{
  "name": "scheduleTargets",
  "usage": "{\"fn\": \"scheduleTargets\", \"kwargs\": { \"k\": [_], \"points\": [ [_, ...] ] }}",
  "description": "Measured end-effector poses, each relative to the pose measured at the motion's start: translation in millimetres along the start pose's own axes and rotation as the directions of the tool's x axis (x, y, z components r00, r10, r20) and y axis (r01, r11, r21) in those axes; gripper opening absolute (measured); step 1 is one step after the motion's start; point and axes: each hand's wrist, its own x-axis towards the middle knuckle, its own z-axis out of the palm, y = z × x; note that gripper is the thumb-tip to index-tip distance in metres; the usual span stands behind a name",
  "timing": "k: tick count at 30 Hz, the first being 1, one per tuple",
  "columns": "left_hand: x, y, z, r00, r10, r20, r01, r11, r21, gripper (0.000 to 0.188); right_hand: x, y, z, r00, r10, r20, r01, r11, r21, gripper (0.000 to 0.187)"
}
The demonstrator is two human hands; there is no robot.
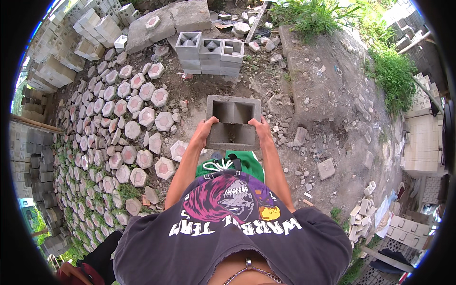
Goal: The person picks up concrete blocks one at a time and moves them to form a row on the ground next to other blocks.
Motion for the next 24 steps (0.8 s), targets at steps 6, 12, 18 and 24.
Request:
{"fn": "scheduleTargets", "kwargs": {
  "k": [6, 12, 18, 24],
  "points": [
    [74.2, 44.2, 2.0, 0.995, -0.024, -0.095, 0.028, 0.999, 0.033, 0.041, 86.1, -42.4, 20.0, 0.997, 0.026, 0.068, -0.023, 0.998, -0.052, 0.063],
    [156.6, 100.0, 23.2, 0.98, 0.029, -0.198, -0.014, 0.997, 0.077, 0.042, 192.0, -86.2, 29.5, 0.995, 0.033, 0.089, -0.028, 0.998, -0.062, 0.077],
    [227.9, 144.7, 27.0, 0.985, -0.002, -0.172, 0.001, 1.0, -0.003, 0.054, 262.2, -141.0, 39.3, 0.988, 0.041, 0.147, -0.039, 0.999, -0.014, 0.079],
    [247.4, 208.7, 38.1, 0.978, -0.015, -0.208, 0.014, 1.0, -0.003, 0.05, 316.1, -160.1, 60.6, 0.988, 0.065, 0.137, -0.062, 0.998, -0.028, 0.079]
  ]
}}
